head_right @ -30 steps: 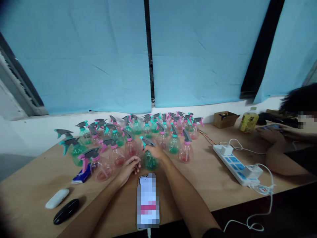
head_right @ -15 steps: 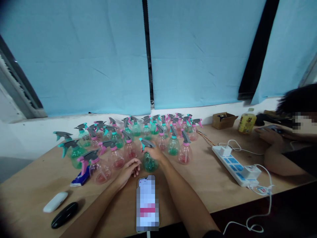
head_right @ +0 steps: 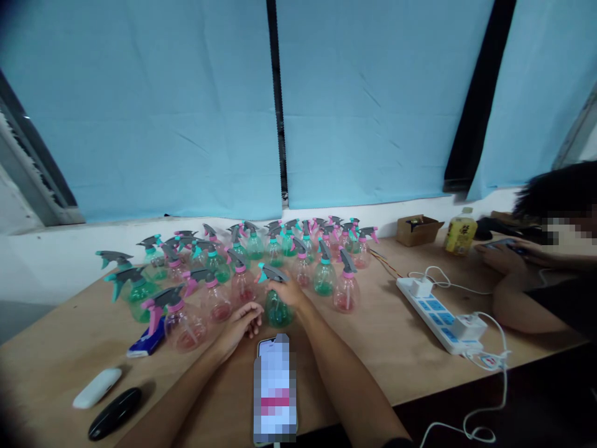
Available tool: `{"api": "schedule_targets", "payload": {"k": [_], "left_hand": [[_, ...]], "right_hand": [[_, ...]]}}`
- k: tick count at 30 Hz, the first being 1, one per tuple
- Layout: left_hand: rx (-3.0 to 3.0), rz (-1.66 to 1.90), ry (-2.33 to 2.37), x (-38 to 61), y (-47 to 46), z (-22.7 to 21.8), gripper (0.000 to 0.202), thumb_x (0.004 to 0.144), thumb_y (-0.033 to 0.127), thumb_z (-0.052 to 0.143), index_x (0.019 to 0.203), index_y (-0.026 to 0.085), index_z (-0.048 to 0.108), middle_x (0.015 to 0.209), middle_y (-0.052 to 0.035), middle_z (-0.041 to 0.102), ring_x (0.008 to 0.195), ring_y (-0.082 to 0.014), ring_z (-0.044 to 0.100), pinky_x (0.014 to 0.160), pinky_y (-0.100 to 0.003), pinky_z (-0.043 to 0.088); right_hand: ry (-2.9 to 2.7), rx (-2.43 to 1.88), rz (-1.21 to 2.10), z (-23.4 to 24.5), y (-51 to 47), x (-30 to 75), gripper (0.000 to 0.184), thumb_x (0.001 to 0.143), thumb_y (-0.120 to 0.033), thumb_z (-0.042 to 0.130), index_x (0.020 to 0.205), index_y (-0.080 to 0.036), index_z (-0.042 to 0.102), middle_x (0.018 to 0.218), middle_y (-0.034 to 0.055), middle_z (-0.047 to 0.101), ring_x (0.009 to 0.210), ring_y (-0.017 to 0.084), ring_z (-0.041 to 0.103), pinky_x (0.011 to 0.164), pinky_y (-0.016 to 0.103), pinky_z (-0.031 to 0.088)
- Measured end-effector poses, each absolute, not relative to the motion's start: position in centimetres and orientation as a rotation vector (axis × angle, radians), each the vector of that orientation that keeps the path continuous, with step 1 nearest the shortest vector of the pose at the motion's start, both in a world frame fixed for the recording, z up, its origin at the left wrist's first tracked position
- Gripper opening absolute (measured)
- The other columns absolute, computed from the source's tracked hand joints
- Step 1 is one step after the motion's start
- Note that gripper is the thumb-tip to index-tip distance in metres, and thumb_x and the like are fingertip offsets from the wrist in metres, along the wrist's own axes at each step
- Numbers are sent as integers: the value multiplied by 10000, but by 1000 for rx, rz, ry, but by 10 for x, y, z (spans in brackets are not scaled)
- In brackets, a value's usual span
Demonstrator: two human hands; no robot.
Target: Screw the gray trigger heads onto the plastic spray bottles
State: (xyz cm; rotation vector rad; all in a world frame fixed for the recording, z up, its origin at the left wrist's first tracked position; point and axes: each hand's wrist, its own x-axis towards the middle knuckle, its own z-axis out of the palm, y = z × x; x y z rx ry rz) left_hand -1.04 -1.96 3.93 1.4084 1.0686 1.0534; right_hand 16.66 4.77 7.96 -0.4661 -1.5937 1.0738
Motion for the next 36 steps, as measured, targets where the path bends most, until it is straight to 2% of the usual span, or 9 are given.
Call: {"api": "schedule_targets", "payload": {"k": [5,8,11,14,17,22,26,32,36], "left_hand": [[1421,1026,1084,-11,-19,39,282,804,467,617,812,187,588,655,27,582,492,-88,536,446,-175,348],[1412,1042,1086,-9,-20,41,285,791,470,628,798,188,589,647,26,584,486,-88,531,443,-176,341],[1406,1056,1080,-8,-23,44,280,775,462,641,800,187,595,647,23,591,490,-91,539,443,-178,343],[1392,1054,1068,-7,-24,45,280,771,459,643,806,185,597,649,24,586,492,-89,538,442,-177,342],[1380,1044,1072,-7,-24,46,284,785,465,632,819,185,599,663,22,585,504,-90,541,445,-177,346],[1373,1041,1068,-9,-23,45,276,788,457,632,839,187,607,666,19,588,509,-93,545,445,-177,339],[1369,1038,1058,-9,-23,45,293,789,473,628,857,188,618,672,14,595,506,-94,545,443,-179,337],[1366,1043,1049,-8,-24,46,286,802,466,616,878,190,628,668,13,597,504,-94,543,445,-184,337],[1379,1029,1059,-9,-23,45,286,808,465,612,884,190,628,673,14,597,503,-91,540,444,-183,328]], "right_hand": [[-1592,-446,1136,80,47,164,221,663,-159,537,807,-206,697,685,-6,642,629,142,584,635,268,498],[-1607,-567,992,78,48,163,234,693,-187,528,850,-210,700,698,-10,636,652,146,580,683,282,501],[-1543,-763,683,69,48,163,341,744,-234,540,1061,-211,661,808,6,652,749,168,587,781,314,495],[-1521,-807,439,57,49,162,579,762,-236,563,1331,-186,470,1114,80,630,1008,220,581,951,378,449],[-1582,-778,310,46,53,160,658,774,-214,555,1393,-148,344,1300,148,516,1200,255,494,1052,424,376],[-1548,-955,118,33,62,151,548,846,-369,564,1300,-118,386,1183,172,507,1150,281,483,1011,458,384],[-1583,-1105,44,26,65,146,554,908,-474,491,1313,-109,392,1215,195,498,1153,328,446,1001,554,324],[-1567,-1218,43,26,65,140,524,969,-415,356,1410,-131,363,1294,214,485,1154,357,445,973,577,321],[-1635,-1132,149,26,67,141,536,971,-343,346,1465,-141,298,1365,201,471,1256,349,414,1043,599,289]]}}
